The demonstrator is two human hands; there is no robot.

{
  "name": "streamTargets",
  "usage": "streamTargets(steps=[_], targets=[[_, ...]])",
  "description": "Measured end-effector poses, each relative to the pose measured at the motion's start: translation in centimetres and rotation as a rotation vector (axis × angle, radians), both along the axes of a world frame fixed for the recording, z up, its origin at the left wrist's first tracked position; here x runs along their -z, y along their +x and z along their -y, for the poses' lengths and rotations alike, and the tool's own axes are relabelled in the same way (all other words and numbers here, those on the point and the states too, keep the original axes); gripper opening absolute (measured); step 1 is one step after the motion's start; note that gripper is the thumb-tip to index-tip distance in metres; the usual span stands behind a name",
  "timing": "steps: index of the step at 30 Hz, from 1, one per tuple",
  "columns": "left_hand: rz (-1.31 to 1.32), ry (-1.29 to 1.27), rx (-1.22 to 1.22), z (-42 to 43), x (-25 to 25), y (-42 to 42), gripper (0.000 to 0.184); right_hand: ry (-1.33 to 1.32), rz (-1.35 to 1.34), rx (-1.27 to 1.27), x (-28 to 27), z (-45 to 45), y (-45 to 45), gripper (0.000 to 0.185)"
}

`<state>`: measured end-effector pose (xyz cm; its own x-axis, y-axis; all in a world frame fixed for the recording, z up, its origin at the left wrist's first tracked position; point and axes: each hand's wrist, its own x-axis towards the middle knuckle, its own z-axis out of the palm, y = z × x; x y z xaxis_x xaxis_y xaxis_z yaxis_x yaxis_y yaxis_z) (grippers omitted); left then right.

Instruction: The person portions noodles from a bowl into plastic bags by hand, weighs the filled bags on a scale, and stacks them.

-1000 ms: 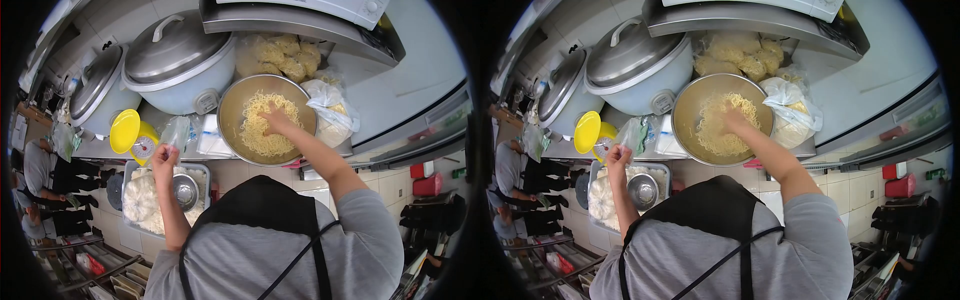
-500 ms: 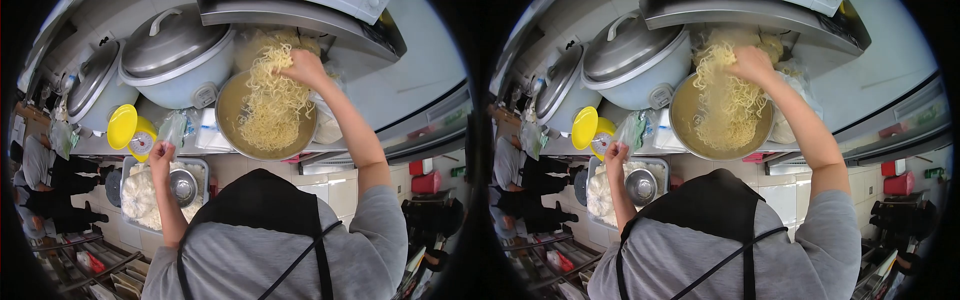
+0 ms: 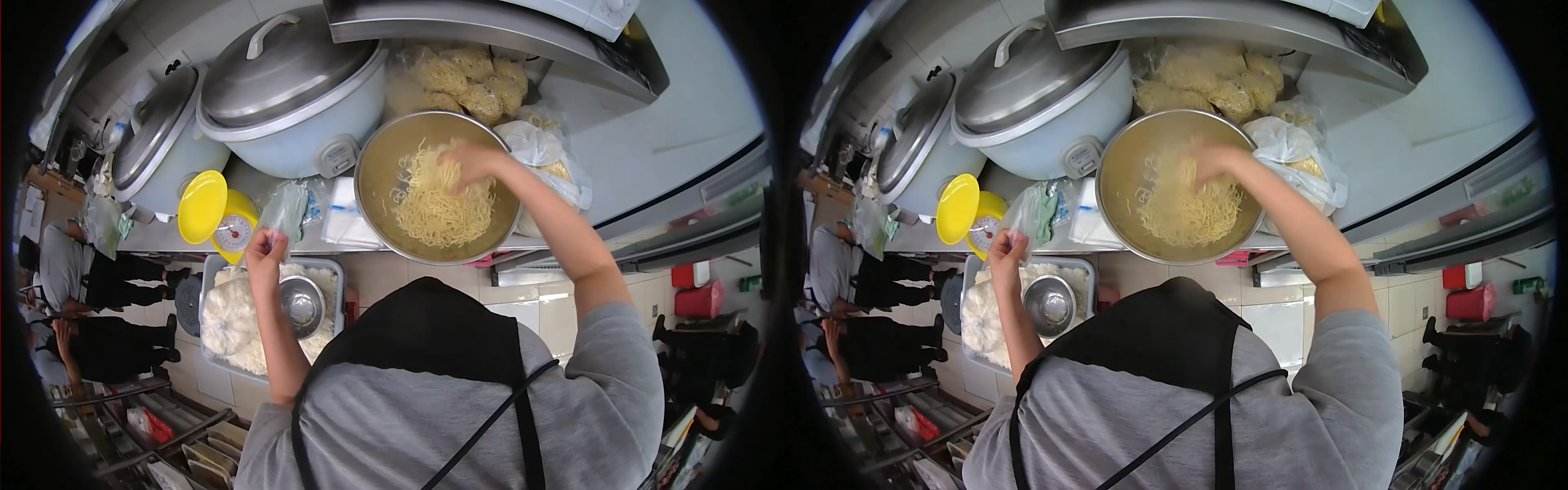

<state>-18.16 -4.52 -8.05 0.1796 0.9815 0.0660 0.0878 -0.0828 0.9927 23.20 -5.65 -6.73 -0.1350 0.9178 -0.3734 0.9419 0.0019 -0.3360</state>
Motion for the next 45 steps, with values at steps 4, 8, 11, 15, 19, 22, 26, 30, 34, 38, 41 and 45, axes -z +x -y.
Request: streamTargets(steps=[4,8,11,15,19,22,26,30,34,38,41,45], targets=[[-0.022,-0.006,0.015,0.1,0.0,0.3,0.007,-0.149,0.064,0.179,3.2,1.7,-3.7,0.088],[0.019,-0.001,0.011,-0.3,0.5,0.6,0.008,-0.021,0.213,0.151,7.0,1.9,-4.7,0.079],[0.029,-0.003,0.019,-1.2,1.6,0.5,0.008,0.068,0.159,0.112,8.8,1.2,-2.6,0.068],[-0.312,0.224,-0.023,-3.3,2.6,0.4,0.007,0.311,-0.027,0.167,3.9,1.8,-0.8,0.054],[-0.474,0.375,-0.011,-3.7,0.6,2.6,0.020,0.549,-0.163,0.143,-6.1,3.5,-0.5,0.051],[-0.524,0.360,0.105,-4.5,-2.0,5.1,0.025,0.759,-0.260,0.167,-8.4,4.2,-0.4,0.052],[-0.641,0.528,0.193,-4.9,-5.8,10.0,0.026,0.704,-0.143,0.127,-11.1,4.9,-1.2,0.058],[-0.530,0.577,0.209,-7.4,-5.9,14.4,0.022,0.989,-0.344,0.056,-12.3,6.0,-1.8,0.071],[-0.475,0.581,0.244,-8.7,-6.2,19.3,0.024,0.728,-0.294,0.132,-10.9,6.7,-1.9,0.086],[-0.365,0.615,0.256,-9.5,-5.3,23.5,0.024,0.794,-0.492,0.116,-9.0,7.5,-2.3,0.081],[-0.335,0.703,0.369,-10.1,-4.0,26.7,0.024,0.616,-0.456,0.114,-7.1,8.0,-2.9,0.082],[-0.126,0.283,0.837,-8.1,-3.6,29.1,0.024,0.688,-0.692,0.069,-0.4,5.7,-1.3,0.082]])
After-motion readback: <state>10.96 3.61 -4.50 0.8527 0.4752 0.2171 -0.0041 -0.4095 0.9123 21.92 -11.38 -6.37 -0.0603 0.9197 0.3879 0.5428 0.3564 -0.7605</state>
